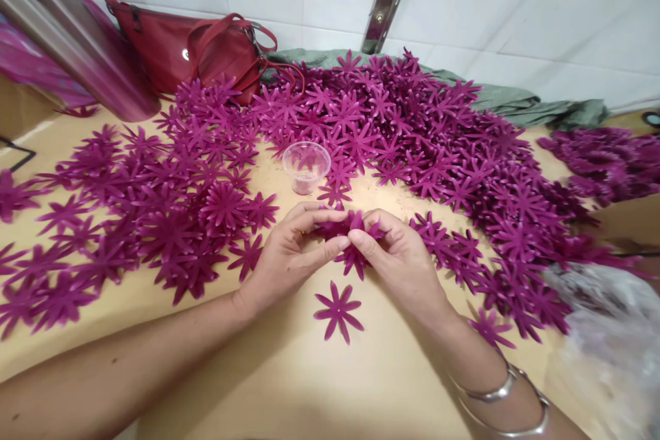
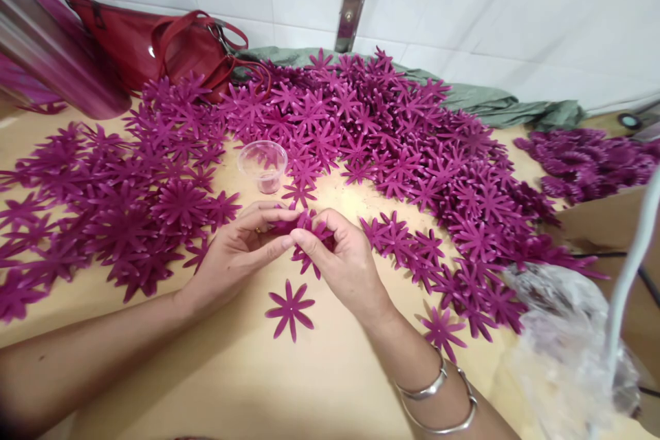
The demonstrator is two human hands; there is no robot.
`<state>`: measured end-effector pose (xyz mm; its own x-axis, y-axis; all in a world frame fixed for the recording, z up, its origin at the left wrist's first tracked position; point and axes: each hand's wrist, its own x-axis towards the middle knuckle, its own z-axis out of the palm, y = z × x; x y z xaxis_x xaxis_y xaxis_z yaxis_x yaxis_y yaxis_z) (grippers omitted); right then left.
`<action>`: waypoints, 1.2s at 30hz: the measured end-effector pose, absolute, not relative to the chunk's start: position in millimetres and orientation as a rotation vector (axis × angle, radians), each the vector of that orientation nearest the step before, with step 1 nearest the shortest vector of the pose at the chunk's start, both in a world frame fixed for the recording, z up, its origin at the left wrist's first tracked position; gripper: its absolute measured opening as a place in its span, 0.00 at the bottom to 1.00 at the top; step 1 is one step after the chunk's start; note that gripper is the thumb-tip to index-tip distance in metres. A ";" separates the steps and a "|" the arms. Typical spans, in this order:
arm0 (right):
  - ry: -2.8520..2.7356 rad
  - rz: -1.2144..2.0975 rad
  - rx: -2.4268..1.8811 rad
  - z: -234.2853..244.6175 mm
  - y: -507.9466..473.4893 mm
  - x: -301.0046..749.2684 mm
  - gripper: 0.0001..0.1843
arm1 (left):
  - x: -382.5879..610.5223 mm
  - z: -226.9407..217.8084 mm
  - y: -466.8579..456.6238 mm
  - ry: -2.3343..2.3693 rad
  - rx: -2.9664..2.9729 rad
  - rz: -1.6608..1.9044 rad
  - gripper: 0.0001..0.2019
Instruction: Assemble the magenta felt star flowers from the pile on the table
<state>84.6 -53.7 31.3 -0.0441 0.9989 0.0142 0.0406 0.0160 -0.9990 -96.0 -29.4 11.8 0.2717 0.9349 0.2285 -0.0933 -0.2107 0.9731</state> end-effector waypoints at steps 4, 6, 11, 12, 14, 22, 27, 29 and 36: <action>-1.235 1.262 -1.231 30.8 -53.9 82.7 0.23 | -95.7 12.0 -30.0 0.807 1.461 1.172 0.05; -1.231 1.263 -1.236 30.3 -54.0 82.6 0.23 | -95.7 12.8 -30.5 0.813 1.469 1.170 0.02; -1.172 1.051 -1.242 31.4 -53.3 87.6 0.25 | -96.3 10.3 -29.6 0.926 1.421 1.222 0.02; -1.163 0.971 -1.250 31.7 -52.9 89.3 0.25 | -96.3 9.1 -29.1 0.943 1.386 1.247 0.02; -1.175 0.832 -1.257 32.2 -51.9 92.2 0.24 | -95.9 6.7 -28.4 0.937 1.321 1.275 0.03; -1.242 0.641 -1.232 29.3 -47.8 93.8 0.08 | -98.2 16.0 -33.5 0.856 1.440 1.279 0.15; -1.239 0.629 -1.295 27.8 -43.8 97.2 0.09 | -100.8 20.1 -35.6 0.989 1.493 1.386 0.10; -1.296 0.626 -1.360 27.3 -42.2 99.3 0.07 | -99.4 18.1 -35.6 0.990 1.471 1.415 0.09; -1.781 0.386 -1.570 16.9 -40.3 102.7 0.06 | -93.4 14.6 -32.3 0.862 1.212 1.351 0.16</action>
<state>102.7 -40.3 16.9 0.0007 0.9491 0.3150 0.7339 0.2135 -0.6448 -93.4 -32.3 14.6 0.0940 0.9774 0.1894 -0.2400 -0.1624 0.9571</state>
